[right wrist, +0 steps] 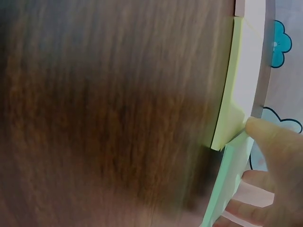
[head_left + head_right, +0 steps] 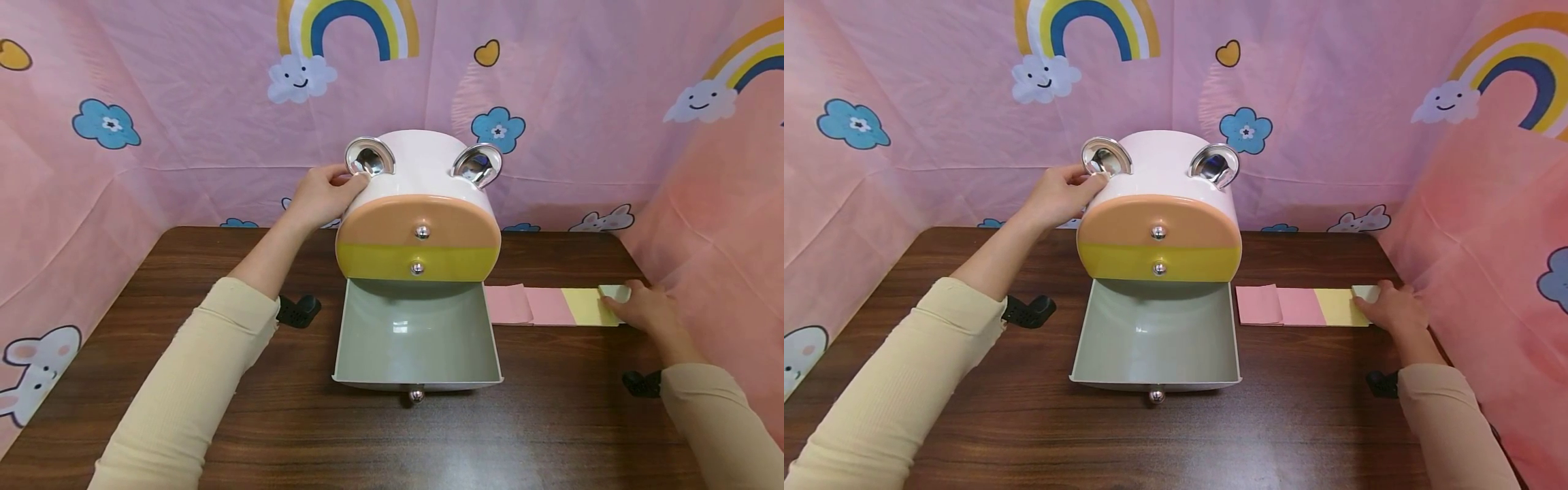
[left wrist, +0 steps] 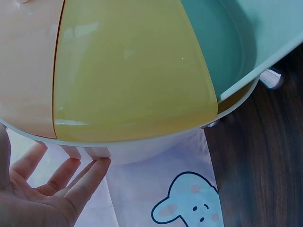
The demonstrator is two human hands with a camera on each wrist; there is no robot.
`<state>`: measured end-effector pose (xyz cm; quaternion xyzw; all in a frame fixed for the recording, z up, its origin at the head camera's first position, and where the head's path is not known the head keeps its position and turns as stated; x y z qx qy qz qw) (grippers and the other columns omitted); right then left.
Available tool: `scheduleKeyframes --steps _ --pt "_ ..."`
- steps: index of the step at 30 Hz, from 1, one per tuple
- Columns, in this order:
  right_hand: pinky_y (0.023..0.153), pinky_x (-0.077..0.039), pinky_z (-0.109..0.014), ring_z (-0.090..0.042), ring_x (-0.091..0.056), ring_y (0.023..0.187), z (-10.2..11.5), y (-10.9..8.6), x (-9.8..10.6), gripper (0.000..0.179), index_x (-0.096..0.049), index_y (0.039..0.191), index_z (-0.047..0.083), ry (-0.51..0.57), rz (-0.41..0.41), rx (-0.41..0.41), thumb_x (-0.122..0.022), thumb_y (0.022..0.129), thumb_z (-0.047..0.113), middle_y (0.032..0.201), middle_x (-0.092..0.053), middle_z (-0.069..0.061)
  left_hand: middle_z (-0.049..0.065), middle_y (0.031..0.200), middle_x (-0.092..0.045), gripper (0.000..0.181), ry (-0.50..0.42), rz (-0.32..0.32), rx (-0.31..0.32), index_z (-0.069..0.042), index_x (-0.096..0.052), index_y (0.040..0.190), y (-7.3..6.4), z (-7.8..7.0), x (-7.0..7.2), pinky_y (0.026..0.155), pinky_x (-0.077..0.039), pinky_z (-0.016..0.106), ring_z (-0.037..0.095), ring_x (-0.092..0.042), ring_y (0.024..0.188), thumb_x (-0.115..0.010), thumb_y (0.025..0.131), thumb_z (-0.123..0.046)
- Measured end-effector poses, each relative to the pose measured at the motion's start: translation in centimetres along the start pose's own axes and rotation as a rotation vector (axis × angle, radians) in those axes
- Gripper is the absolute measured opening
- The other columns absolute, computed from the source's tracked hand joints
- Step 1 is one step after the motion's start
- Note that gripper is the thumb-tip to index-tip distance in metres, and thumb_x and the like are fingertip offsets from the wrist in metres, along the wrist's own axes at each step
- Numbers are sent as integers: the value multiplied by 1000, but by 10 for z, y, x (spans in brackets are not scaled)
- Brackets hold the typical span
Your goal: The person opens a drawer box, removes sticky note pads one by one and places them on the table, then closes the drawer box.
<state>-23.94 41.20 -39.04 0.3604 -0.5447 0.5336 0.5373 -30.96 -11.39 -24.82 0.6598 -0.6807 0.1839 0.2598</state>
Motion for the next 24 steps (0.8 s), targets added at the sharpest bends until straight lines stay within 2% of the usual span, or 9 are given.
scheduleKeyframes --steps 13,24 --pt "79 -32 -66 -65 -29 104 -1 1 -3 82 -31 124 -12 -20 15 -40 -40 87 60 116 -29 -47 10 116 -62 46 15 4 -6 -15 -60 122 1 0 -1 89 -45 34 20 -57 104 -53 87 -44" --pt "80 -33 -65 -64 -32 102 -5 5 -3 85 -31 124 -13 -43 39 -30 -37 86 63 118 -33 -46 9 114 -63 46 8 0 -8 -15 -60 122 2 1 -1 88 -45 33 20 -58 102 -53 87 -44"
Point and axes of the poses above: each hand's wrist, its own y-axis towards the middle knuckle, its own x-axis out of the back of the hand, z = x × y, the point moved 4 cm from there along y, towards the middle knuckle
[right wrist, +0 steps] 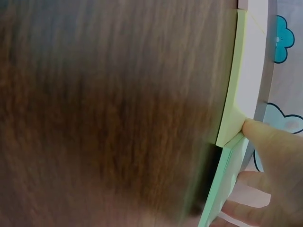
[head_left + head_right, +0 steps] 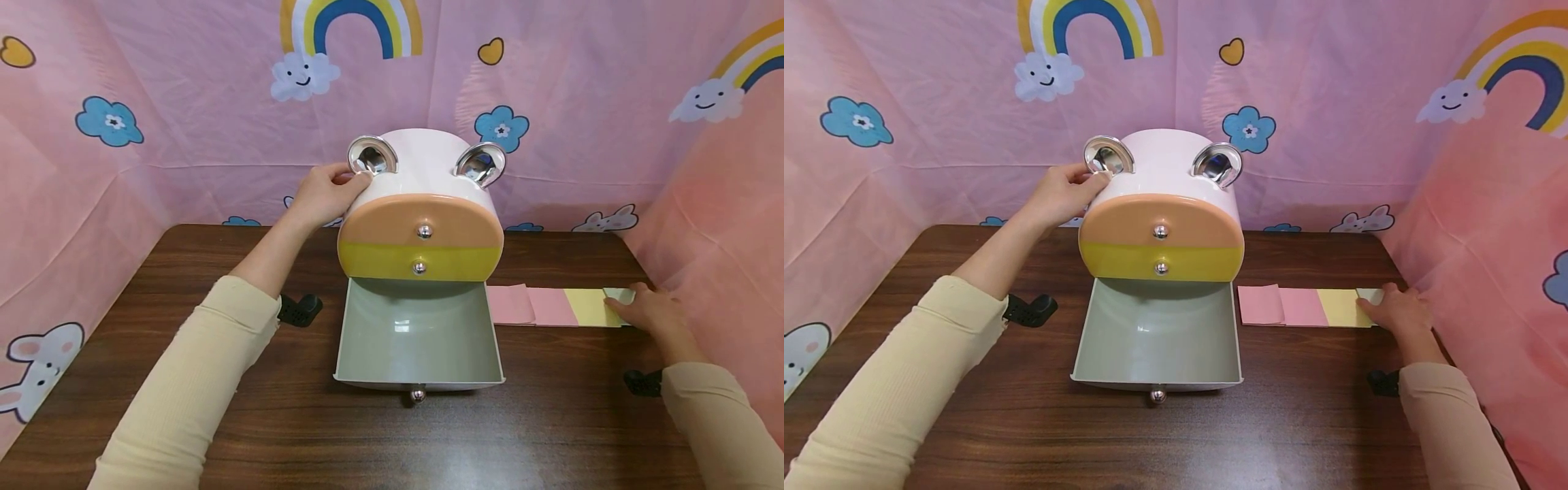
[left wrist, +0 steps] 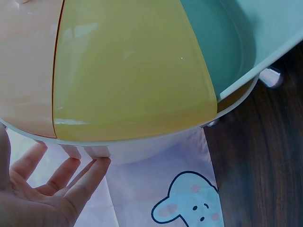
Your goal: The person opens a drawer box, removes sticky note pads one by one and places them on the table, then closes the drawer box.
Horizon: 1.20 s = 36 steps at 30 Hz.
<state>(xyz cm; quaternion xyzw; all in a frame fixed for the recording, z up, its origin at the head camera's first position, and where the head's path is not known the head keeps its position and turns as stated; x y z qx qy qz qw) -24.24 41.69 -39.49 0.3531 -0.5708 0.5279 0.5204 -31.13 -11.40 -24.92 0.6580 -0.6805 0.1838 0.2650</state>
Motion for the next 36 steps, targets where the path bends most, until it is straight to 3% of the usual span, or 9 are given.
scheduleKeyframes --steps 10,36 --pt "79 -35 -62 -63 -34 101 1 -1 0 79 -31 123 -13 -14 22 0 -36 89 58 117 -34 -46 9 113 -63 45 3 -11 -6 -14 -61 120 -1 0 1 88 -46 33 19 -58 101 -53 87 -44" --pt "85 -35 -63 -60 -33 104 -3 4 -7 84 -27 125 -15 -3 79 -26 -35 88 60 117 -29 -47 10 114 -63 46 21 -13 -12 -15 -61 122 0 0 1 90 -45 34 20 -57 104 -54 87 -44"
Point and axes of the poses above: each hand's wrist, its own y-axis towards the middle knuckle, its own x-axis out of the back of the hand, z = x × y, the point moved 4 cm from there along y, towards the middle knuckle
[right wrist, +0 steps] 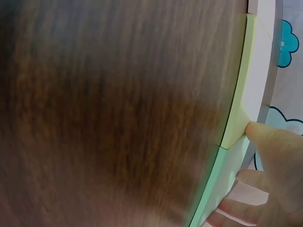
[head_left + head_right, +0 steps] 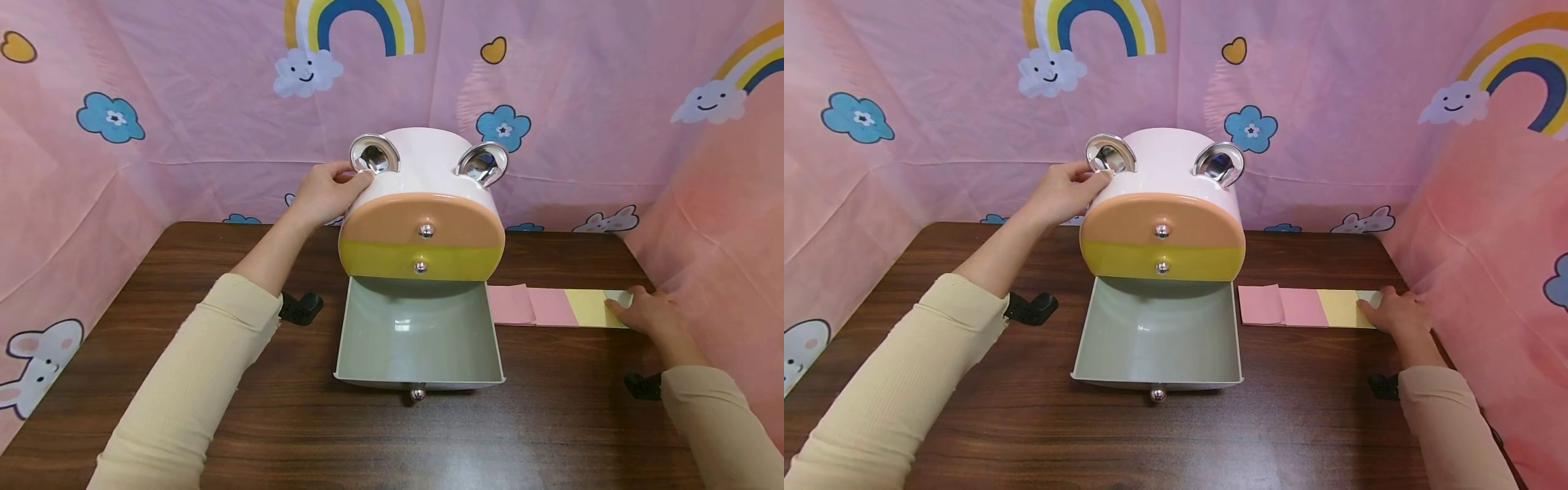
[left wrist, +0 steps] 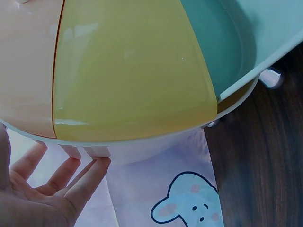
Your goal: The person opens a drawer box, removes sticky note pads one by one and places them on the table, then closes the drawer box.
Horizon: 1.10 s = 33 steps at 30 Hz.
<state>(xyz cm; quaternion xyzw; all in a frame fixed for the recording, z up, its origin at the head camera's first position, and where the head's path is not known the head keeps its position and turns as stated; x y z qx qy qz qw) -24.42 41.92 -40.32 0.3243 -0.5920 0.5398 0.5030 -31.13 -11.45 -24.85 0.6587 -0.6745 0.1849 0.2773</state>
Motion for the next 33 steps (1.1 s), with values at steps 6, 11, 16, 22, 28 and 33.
scheduleKeyframes --steps 6,11,16,22,28,33 --pt "79 -36 -62 -59 -34 99 0 -1 1 72 -28 122 -14 9 -42 24 -35 92 50 111 -31 -47 10 112 -64 44 -4 -9 -11 -15 -62 119 0 0 0 89 -45 34 19 -57 103 -54 87 -44" --pt "75 -36 -62 -61 -36 97 2 -3 2 63 -29 121 -13 0 -69 38 -35 93 44 108 -32 -48 9 112 -64 44 0 -9 -5 -16 -63 118 1 0 0 89 -45 34 19 -57 103 -54 86 -44" --pt "75 -36 -63 -62 -35 97 3 -5 2 65 -27 120 -15 9 -67 19 -36 93 43 107 -31 -48 9 112 -63 43 -3 -7 -2 -16 -62 119 1 0 0 89 -45 34 19 -57 103 -54 87 -44" --pt "83 -33 -64 -59 -32 103 5 -7 4 66 -28 121 -18 -1 -92 35 -37 93 41 111 -31 -47 9 114 -62 45 -1 5 14 -16 -61 121 1 1 -1 91 -45 34 20 -56 105 -54 87 -45" --pt "83 -33 -64 -55 -34 105 12 -10 5 61 -34 119 -17 5 -144 102 -38 94 39 111 -34 -44 9 115 -62 46 -8 12 23 -15 -60 122 1 2 0 91 -44 34 19 -56 105 -54 87 -45" --pt "77 -35 -62 -54 -40 100 18 -13 5 54 -40 116 -13 21 -225 128 -44 92 35 108 -38 -41 9 116 -61 48 -13 18 31 -15 -60 123 0 2 0 92 -44 35 20 -56 107 -54 87 -46"
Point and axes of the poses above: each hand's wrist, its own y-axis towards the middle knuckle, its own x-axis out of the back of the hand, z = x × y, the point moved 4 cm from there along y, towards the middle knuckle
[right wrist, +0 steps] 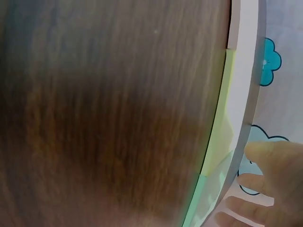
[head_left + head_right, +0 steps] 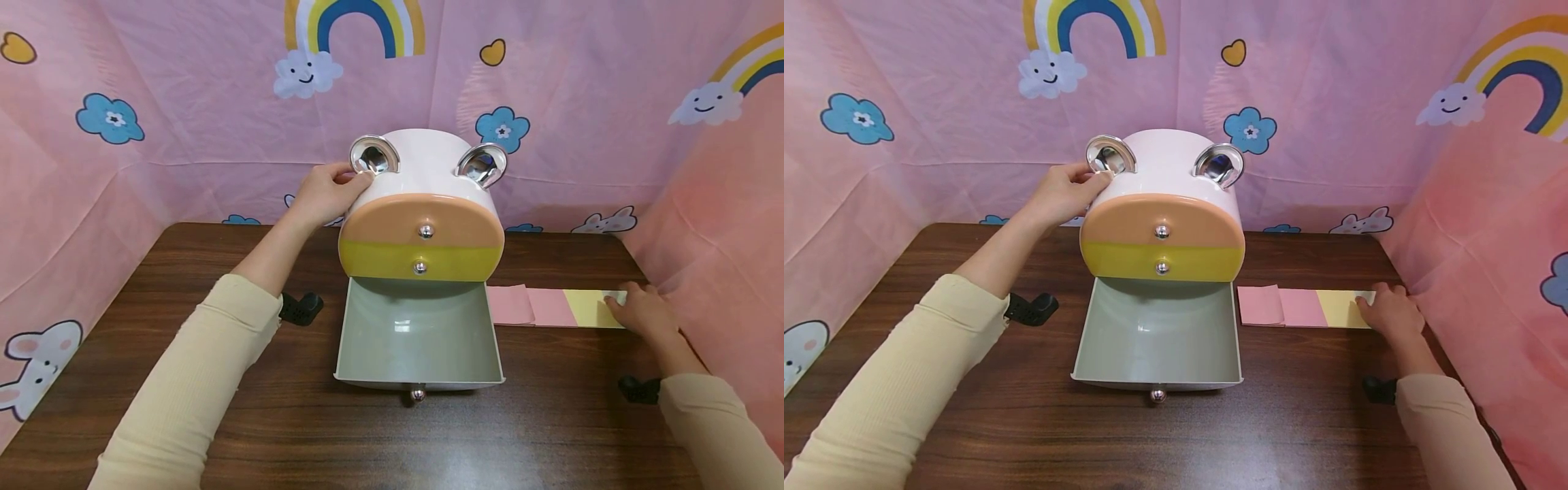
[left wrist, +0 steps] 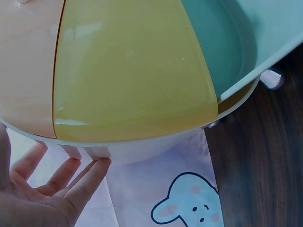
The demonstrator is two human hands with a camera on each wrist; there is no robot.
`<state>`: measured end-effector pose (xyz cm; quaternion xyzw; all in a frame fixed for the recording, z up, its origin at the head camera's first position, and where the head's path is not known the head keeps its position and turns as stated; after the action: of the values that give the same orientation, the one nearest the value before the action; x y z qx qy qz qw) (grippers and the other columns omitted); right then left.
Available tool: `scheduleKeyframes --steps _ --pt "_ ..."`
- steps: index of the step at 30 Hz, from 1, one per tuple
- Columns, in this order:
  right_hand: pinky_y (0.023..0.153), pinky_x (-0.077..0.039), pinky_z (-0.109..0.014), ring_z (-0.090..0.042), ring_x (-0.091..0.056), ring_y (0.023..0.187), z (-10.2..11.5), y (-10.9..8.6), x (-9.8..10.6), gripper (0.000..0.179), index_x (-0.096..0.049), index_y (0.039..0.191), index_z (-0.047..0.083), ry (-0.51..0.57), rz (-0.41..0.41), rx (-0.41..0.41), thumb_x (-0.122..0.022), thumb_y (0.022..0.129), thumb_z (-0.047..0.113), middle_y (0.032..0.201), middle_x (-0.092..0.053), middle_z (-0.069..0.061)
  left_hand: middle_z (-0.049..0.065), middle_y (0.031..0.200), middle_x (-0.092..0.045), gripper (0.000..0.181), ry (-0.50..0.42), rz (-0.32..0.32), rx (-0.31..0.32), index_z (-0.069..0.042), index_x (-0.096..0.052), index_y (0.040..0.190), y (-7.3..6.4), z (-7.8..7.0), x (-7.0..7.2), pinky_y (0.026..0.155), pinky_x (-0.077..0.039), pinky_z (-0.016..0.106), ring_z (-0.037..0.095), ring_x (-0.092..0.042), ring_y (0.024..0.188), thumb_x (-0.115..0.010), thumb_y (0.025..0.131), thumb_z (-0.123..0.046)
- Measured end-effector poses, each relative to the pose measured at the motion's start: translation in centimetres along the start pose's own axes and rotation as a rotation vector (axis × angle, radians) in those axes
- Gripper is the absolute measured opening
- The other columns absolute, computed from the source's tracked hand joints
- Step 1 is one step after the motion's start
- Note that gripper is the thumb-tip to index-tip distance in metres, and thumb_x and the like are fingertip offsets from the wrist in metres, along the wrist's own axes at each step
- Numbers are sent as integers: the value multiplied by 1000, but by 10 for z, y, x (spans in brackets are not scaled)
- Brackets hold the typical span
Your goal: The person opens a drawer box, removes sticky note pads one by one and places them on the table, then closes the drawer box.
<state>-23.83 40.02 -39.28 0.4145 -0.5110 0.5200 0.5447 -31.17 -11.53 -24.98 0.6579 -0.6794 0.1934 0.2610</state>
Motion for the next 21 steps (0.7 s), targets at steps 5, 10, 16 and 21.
scheduleKeyframes --steps 5,10,16,21 --pt "77 -34 -63 -57 -41 98 4 -3 1 50 -45 116 -10 17 -72 20 -48 91 33 109 -39 -41 9 116 -62 48 -6 1 -1 -16 -59 124 0 -1 0 91 -44 34 19 -56 106 -54 87 -45" --pt "79 -34 -65 -57 -41 99 10 -8 4 45 -50 115 -7 39 -143 51 -52 90 30 110 -42 -39 9 116 -62 47 -13 -1 -8 -16 -59 124 0 -1 0 90 -45 34 19 -56 105 -54 87 -44" --pt "72 -38 -63 -53 -48 93 22 -15 11 34 -59 107 -3 49 -288 111 -59 86 23 106 -51 -34 9 116 -62 47 -3 -3 -15 -16 -59 124 0 -1 0 90 -45 34 19 -56 105 -54 87 -45" --pt "65 -40 -63 -54 -50 86 32 -22 15 32 -61 106 -1 59 -340 148 -63 83 21 105 -52 -32 9 115 -62 47 -6 -1 -15 -16 -59 124 0 -1 0 88 -46 34 19 -57 103 -54 87 -45"
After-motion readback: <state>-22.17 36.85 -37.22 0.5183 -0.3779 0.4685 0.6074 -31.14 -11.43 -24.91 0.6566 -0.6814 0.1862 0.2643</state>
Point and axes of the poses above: each hand's wrist, its own y-axis towards the middle knuckle, its own x-axis out of the back of the hand, z = x × y, the point moved 4 cm from there along y, towards the middle knuckle
